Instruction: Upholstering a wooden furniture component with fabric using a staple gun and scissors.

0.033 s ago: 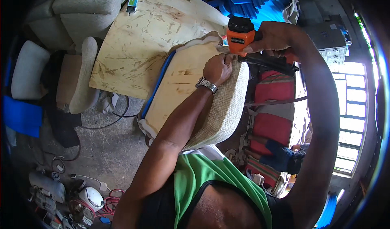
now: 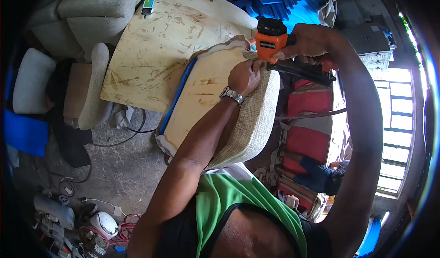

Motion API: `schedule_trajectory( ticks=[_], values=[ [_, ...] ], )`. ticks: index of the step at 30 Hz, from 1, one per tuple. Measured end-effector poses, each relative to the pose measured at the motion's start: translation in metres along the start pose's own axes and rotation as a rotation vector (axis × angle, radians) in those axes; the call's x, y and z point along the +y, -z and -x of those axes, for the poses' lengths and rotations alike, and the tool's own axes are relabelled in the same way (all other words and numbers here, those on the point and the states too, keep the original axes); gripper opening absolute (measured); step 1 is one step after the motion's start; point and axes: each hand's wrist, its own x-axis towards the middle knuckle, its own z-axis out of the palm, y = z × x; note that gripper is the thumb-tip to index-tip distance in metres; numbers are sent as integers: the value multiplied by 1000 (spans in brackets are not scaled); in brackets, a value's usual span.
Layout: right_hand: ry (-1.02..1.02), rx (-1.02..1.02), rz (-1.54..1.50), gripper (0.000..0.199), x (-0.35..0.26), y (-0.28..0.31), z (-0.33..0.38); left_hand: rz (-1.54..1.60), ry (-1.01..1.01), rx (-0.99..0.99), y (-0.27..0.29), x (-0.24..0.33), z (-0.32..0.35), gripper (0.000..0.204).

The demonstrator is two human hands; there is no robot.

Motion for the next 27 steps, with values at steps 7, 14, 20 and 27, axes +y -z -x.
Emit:
schedule_trajectory(
  ticks=[7, 14, 20, 27],
  values=[
    [-36, 9, 14, 66, -5, -8, 13, -3, -24, -61, -5, -5, -3, 33],
    [-21, 8, -31, 63, -1, -21, 33, 66, -41, -132, 6, -4, 0, 27],
    [75, 307, -415, 46, 82, -56, 71, -94, -318, -21, 50, 1, -14, 25],
    [202, 372, -695, 40, 181, -205, -52, 94, 103, -208, 132, 2, -20, 54]
  ],
)
